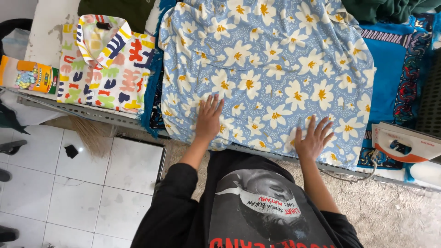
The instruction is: The person irons a floral-patterned shirt on an ironing board. They repeatedly smooth the fabric, spray it with water, and press it with an iron, adjusting the shirt's position several times.
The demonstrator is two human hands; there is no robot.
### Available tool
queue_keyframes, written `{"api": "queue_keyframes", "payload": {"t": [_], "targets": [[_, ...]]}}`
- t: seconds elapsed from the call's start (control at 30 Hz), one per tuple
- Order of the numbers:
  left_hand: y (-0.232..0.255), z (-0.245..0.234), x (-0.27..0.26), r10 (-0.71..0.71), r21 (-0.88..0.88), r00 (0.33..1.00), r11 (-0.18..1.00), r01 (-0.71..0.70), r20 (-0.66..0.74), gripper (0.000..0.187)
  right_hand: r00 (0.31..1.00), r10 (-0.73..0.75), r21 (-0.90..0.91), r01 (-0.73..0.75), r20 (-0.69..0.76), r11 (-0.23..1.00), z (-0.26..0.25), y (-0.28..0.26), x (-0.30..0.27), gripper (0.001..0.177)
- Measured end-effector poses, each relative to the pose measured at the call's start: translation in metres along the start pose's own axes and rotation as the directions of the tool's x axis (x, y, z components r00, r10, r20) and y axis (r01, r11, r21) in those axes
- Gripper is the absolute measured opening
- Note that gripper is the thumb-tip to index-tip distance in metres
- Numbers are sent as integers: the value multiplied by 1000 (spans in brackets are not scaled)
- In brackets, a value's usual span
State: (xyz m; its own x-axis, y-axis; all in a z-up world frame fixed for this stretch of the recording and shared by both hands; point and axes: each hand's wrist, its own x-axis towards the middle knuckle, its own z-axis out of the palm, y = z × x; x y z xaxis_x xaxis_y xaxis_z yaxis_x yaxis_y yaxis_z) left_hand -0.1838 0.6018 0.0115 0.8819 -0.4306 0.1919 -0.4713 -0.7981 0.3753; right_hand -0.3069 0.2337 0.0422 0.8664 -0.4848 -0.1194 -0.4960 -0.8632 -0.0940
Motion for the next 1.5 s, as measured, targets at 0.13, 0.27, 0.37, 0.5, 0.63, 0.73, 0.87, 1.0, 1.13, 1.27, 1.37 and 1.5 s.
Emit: {"api": "queue_keyframes", "payload": {"t": [0.13, 0.27, 0.37, 0.5, 0.63, 0.73, 0.87, 1.0, 1.13, 1.27, 1.37, 1.5], "targets": [[19, 9, -3, -143, 41, 983, 989, 139, 114, 63, 987, 157, 0, -157, 46, 988, 3, 51, -4, 73], [16, -33, 4, -275, 19, 919, 959, 281, 284, 89, 960, 269, 42, -273, 80, 961, 2, 96, -19, 73], [-5, -27, -17, -298, 86, 912, 954, 286, 281, 110, 957, 275, 63, -281, 97, 957, -6, 95, -26, 71], [-12, -28, -41, -375, 39, 911, 927, 374, 173, 126, 945, 305, 61, -314, 118, 948, -9, 91, -27, 70], [-27, -16, -59, -399, 81, 917, 914, 397, 10, 111, 950, 292, 63, -300, 107, 952, -9, 91, -25, 70], [-28, -18, -57, -440, 93, 898, 894, 438, -6, 91, 948, 298, 72, -306, 108, 949, -11, 91, -25, 70], [-22, -27, -51, -512, 127, 857, 855, 503, 54, 77, 963, 261, 87, -267, 69, 960, -8, 94, -27, 73], [-20, -24, -47, -543, 98, 837, 838, 536, 68, 78, 964, 252, 82, -259, 87, 962, -13, 92, -30, 75], [-9, -23, -23, -471, 56, 878, 878, 476, -85, 72, 959, 275, 112, -282, 74, 953, -15, 87, -28, 71], [-27, 49, 14, -218, -4, 952, 975, 222, -213, 31, 967, 250, 114, -254, 45, 961, -13, 89, -28, 74], [-10, 65, 51, -223, -34, 951, 975, 221, -213, 26, 963, 267, 103, -270, 41, 957, -10, 90, -26, 72], [13, 65, 91, -301, -94, 950, 952, 293, -84, 29, 961, 275, 107, -277, 29, 955, -10, 88, -25, 71]]}}
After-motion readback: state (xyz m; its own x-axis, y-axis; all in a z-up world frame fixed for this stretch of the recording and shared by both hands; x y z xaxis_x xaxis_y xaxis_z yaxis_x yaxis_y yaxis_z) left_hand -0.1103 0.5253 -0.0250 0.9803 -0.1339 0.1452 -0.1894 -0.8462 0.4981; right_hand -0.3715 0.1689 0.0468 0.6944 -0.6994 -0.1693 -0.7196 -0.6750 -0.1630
